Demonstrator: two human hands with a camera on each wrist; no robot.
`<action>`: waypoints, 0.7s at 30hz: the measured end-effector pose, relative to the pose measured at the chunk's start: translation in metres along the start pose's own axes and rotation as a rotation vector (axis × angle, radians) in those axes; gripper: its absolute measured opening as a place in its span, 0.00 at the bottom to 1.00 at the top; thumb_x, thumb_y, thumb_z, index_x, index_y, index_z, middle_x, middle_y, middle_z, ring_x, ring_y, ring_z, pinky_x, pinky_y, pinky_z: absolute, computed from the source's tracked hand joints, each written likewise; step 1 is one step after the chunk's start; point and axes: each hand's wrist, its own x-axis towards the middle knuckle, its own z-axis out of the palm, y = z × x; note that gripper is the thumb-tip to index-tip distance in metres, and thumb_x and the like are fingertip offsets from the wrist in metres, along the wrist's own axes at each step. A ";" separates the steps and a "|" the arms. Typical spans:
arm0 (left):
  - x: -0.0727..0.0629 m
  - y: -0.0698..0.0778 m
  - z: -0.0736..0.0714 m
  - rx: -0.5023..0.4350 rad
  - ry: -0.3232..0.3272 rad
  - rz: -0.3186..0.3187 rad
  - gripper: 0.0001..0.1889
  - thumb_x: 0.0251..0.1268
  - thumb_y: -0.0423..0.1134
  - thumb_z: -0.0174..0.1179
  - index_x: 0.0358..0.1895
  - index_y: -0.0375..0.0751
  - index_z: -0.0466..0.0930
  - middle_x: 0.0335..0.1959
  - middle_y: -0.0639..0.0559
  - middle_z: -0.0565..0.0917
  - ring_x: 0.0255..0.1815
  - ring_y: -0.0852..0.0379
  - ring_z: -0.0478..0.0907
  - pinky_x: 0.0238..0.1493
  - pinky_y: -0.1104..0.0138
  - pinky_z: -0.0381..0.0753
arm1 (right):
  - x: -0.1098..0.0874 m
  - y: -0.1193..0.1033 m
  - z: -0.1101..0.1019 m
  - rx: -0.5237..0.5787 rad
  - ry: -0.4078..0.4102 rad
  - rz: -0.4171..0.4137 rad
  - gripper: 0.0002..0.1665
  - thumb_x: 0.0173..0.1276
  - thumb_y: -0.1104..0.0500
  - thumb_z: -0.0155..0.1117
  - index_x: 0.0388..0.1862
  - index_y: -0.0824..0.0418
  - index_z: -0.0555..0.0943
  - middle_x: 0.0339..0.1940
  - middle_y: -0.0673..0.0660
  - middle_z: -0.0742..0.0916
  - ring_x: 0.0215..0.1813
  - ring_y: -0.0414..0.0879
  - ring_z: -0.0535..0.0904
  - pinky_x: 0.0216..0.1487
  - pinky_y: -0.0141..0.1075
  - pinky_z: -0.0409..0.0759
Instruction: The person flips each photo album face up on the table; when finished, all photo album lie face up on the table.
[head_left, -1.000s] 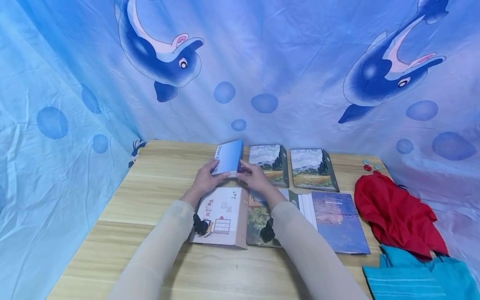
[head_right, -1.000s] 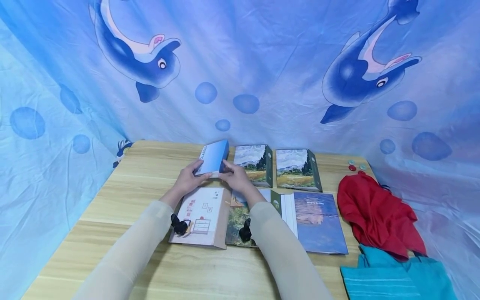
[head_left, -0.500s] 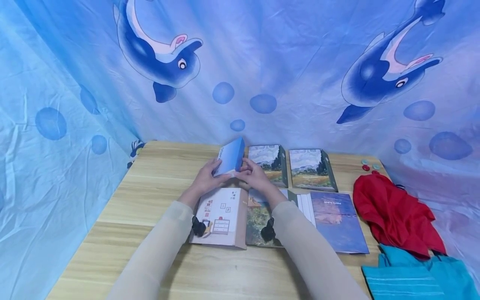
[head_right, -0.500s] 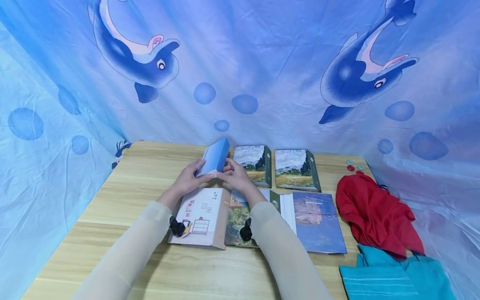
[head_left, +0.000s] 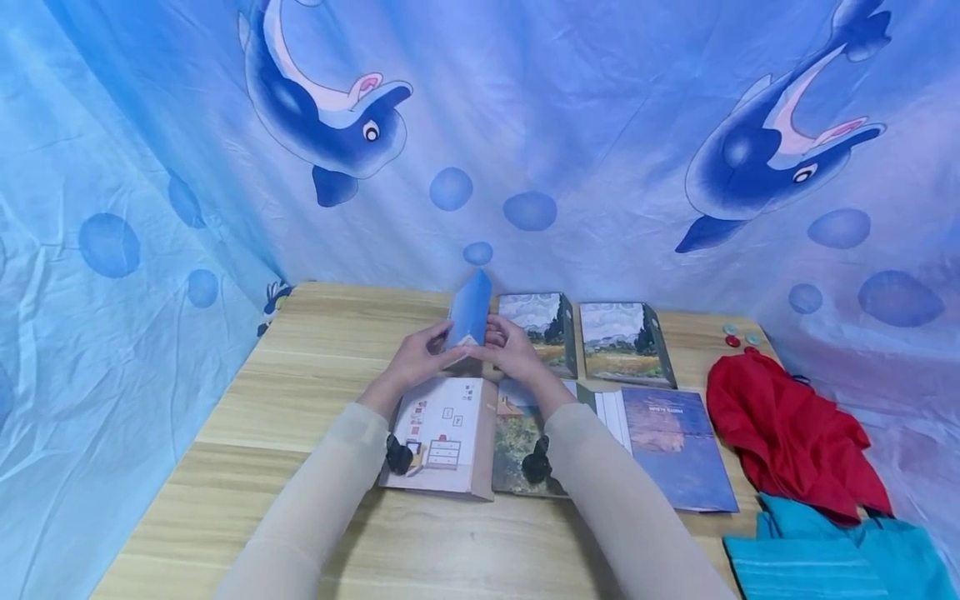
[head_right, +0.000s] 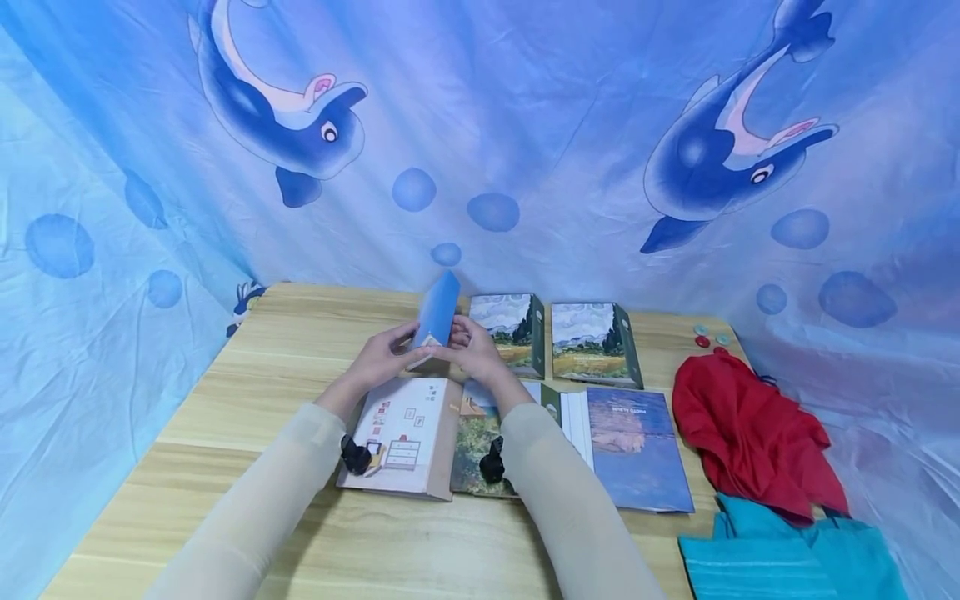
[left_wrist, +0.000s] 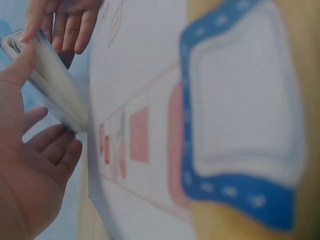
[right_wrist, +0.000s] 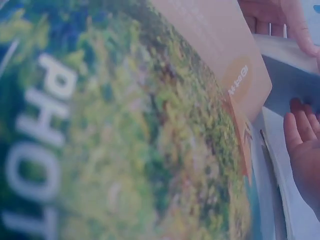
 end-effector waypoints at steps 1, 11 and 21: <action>0.000 0.000 0.000 -0.014 -0.002 0.005 0.49 0.58 0.68 0.66 0.78 0.46 0.63 0.75 0.41 0.67 0.72 0.41 0.69 0.72 0.52 0.69 | 0.000 0.000 0.000 0.010 0.005 -0.003 0.41 0.66 0.60 0.74 0.75 0.62 0.67 0.66 0.64 0.80 0.67 0.56 0.77 0.66 0.45 0.78; -0.002 0.007 0.002 -0.176 -0.015 0.070 0.38 0.66 0.54 0.67 0.76 0.45 0.67 0.74 0.43 0.69 0.71 0.41 0.71 0.68 0.54 0.75 | -0.004 -0.001 0.003 0.010 0.029 -0.042 0.44 0.63 0.54 0.77 0.75 0.53 0.69 0.68 0.58 0.77 0.65 0.54 0.78 0.63 0.45 0.80; -0.001 0.006 0.001 -0.424 -0.044 0.070 0.37 0.68 0.42 0.68 0.77 0.47 0.64 0.77 0.43 0.66 0.73 0.40 0.68 0.61 0.60 0.81 | -0.005 -0.009 0.006 -0.024 0.035 -0.059 0.52 0.58 0.61 0.80 0.79 0.58 0.64 0.69 0.61 0.76 0.62 0.57 0.80 0.61 0.43 0.82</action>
